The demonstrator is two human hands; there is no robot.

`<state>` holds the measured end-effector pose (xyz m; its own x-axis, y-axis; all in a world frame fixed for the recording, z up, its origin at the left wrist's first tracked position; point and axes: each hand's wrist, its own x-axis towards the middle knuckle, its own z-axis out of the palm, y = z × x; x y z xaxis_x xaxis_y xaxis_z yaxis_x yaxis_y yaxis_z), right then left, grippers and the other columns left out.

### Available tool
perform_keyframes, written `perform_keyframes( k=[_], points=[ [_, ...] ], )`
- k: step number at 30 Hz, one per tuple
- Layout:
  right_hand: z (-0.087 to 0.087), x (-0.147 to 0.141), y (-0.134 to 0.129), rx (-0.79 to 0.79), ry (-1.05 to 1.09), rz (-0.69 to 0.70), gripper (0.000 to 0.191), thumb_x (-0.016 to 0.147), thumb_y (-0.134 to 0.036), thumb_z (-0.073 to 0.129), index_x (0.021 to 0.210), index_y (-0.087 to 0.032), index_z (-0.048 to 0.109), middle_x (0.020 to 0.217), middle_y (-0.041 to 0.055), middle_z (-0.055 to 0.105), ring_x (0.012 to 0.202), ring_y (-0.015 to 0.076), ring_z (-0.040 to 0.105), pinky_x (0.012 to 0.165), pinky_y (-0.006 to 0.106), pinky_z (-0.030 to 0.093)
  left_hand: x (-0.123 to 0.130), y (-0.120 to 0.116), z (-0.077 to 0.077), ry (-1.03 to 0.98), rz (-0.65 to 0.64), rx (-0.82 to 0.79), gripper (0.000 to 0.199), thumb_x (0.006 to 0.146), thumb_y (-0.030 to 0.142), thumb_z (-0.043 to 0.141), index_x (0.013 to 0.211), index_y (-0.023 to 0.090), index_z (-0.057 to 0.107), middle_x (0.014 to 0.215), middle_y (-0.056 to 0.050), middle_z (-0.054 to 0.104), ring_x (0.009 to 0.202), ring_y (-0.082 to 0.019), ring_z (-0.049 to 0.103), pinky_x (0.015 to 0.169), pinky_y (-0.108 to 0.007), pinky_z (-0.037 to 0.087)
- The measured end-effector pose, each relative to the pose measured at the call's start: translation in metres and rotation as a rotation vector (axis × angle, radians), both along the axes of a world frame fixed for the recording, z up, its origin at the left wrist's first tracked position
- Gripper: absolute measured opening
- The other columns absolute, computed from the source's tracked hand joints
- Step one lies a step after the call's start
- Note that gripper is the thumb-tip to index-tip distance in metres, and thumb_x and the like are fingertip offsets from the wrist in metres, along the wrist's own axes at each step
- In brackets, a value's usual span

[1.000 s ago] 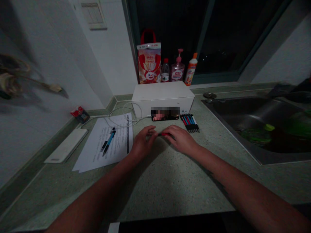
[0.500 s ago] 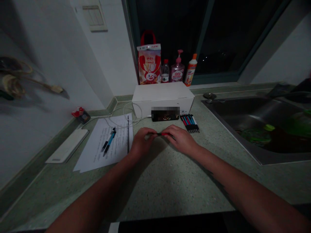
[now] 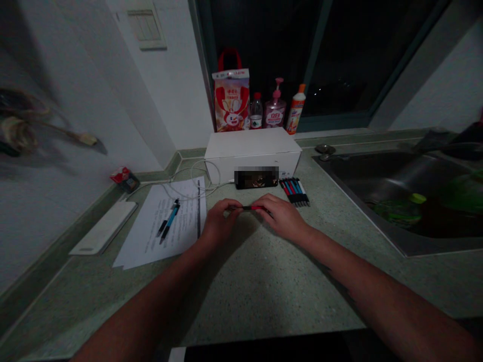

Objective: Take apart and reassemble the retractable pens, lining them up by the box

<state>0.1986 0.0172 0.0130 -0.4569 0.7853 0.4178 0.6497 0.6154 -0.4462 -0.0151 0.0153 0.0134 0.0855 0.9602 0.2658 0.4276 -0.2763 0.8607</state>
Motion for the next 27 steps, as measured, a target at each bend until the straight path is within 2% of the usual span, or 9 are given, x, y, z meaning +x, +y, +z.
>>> perform_keyframes(
  k=[3,7,11,14,16,18,22,24,27],
  points=[
    [-0.0002,0.0004,0.0002,0.007,0.006,0.001,0.019,0.104,-0.025,0.051,0.111,-0.021,0.068,0.107,0.0089,0.07,0.102,0.0233,0.066,0.088,0.039,0.054,0.0001,0.0,0.0012,-0.046,0.017,-0.034,0.017,0.084,0.028,0.066,0.097,0.018,0.069,0.088,-0.005,0.075,0.086,-0.022,0.069,0.084,-0.037,0.053],
    [-0.0005,0.0006,0.0,0.006,0.002,0.002,0.02,0.104,-0.026,0.051,0.111,-0.02,0.068,0.107,0.0089,0.07,0.101,0.0231,0.066,0.087,0.039,0.054,0.0007,0.0007,0.0009,-0.026,0.021,-0.049,0.01,0.084,0.028,0.065,0.086,0.02,0.069,0.083,-0.004,0.074,0.084,-0.022,0.069,0.083,-0.036,0.053],
    [0.0001,0.0005,-0.0006,0.002,0.003,0.002,0.02,0.104,-0.026,0.051,0.112,-0.02,0.069,0.107,0.0086,0.07,0.101,0.0227,0.066,0.087,0.038,0.053,0.0009,0.0016,-0.0001,-0.046,0.04,-0.049,0.012,0.084,0.031,0.065,0.089,0.021,0.069,0.08,-0.001,0.073,0.081,-0.021,0.07,0.08,-0.035,0.054],
    [0.0009,0.0003,-0.0011,0.0,-0.006,0.002,0.02,0.103,-0.025,0.051,0.111,-0.021,0.069,0.107,0.0082,0.07,0.101,0.0225,0.066,0.087,0.037,0.053,0.0004,0.002,-0.0015,-0.013,0.027,-0.043,0.011,0.083,0.03,0.065,0.083,0.021,0.069,0.081,-0.003,0.074,0.083,-0.021,0.07,0.083,-0.036,0.054],
    [0.0011,0.0004,-0.0011,-0.001,-0.004,-0.003,0.02,0.103,-0.025,0.051,0.111,-0.021,0.069,0.107,0.0086,0.07,0.1,0.0228,0.066,0.087,0.038,0.054,0.0001,0.0021,-0.0022,-0.031,0.022,-0.009,0.012,0.08,0.03,0.068,0.088,0.021,0.07,0.088,-0.003,0.075,0.088,-0.021,0.069,0.086,-0.036,0.053],
    [0.0009,0.0006,-0.0008,-0.004,-0.001,-0.004,0.02,0.103,-0.025,0.051,0.111,-0.021,0.069,0.108,0.0088,0.07,0.101,0.023,0.066,0.087,0.038,0.054,0.0,0.002,-0.0026,-0.065,0.018,-0.047,0.016,0.083,0.034,0.066,0.091,0.021,0.07,0.084,-0.002,0.074,0.083,-0.021,0.07,0.082,-0.036,0.054],
    [-0.0005,0.0009,-0.0002,-0.007,0.006,0.0,0.02,0.103,-0.024,0.051,0.111,-0.023,0.07,0.107,0.0079,0.07,0.101,0.0228,0.066,0.087,0.039,0.054,0.0004,0.0021,-0.0023,-0.047,0.007,-0.053,0.01,0.082,0.03,0.066,0.084,0.021,0.068,0.084,-0.002,0.074,0.083,-0.021,0.069,0.084,-0.038,0.054],
    [-0.0008,0.0008,-0.0002,-0.006,0.009,-0.002,0.021,0.103,-0.024,0.051,0.111,-0.024,0.07,0.106,0.0078,0.07,0.101,0.0229,0.066,0.087,0.039,0.054,0.0006,0.0023,-0.0025,-0.071,0.005,-0.036,0.013,0.08,0.03,0.068,0.088,0.02,0.069,0.088,-0.004,0.075,0.084,-0.022,0.069,0.083,-0.038,0.054],
    [-0.0003,0.0003,-0.0007,-0.014,-0.002,0.003,0.021,0.103,-0.025,0.051,0.112,-0.025,0.07,0.107,0.0078,0.07,0.101,0.0233,0.066,0.088,0.04,0.054,0.0004,0.0024,-0.0032,-0.083,-0.012,-0.075,0.016,0.084,0.035,0.065,0.088,0.019,0.069,0.081,-0.003,0.073,0.079,-0.02,0.068,0.078,-0.036,0.054]
  ],
)
